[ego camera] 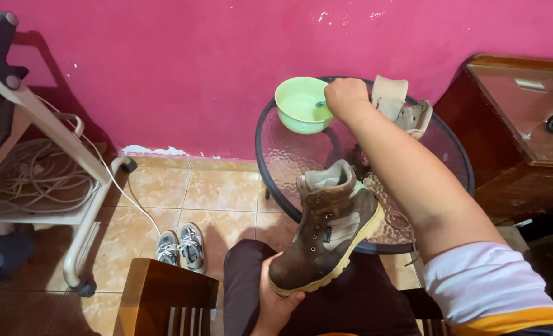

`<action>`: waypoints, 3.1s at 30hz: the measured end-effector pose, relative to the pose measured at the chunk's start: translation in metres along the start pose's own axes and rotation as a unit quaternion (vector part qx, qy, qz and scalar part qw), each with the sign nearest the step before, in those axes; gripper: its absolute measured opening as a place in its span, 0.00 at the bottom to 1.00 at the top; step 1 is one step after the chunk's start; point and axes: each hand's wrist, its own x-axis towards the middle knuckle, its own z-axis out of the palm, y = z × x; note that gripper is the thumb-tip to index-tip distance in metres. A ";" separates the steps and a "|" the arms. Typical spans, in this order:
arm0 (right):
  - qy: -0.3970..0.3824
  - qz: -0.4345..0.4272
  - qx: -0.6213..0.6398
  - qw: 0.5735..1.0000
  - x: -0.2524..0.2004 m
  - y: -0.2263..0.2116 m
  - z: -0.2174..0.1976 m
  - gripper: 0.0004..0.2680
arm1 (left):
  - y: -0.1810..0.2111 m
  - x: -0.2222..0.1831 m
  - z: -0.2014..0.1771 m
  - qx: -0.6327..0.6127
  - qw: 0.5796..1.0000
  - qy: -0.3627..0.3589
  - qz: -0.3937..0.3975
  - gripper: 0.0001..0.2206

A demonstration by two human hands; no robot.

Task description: Cleaning a brown leather boot using a toothbrush and a bowl of liquid on a small table.

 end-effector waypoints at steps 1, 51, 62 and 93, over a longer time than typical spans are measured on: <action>0.000 -0.001 0.000 1.000 0.003 0.000 0.003 0.12 | 0.001 0.000 0.001 0.001 1.000 0.000 0.000 0.42; 0.271 -0.188 0.356 0.874 -0.392 0.027 0.114 0.18 | -0.026 -0.027 0.038 -0.040 0.990 0.134 -0.008 0.32; 0.283 -0.172 0.292 0.897 -0.392 0.045 0.119 0.15 | -0.028 -0.023 0.034 -0.029 0.991 0.127 -0.020 0.31; 0.350 -0.152 0.219 0.898 -0.383 0.061 0.142 0.13 | -0.037 -0.023 0.027 0.014 0.993 0.114 0.020 0.32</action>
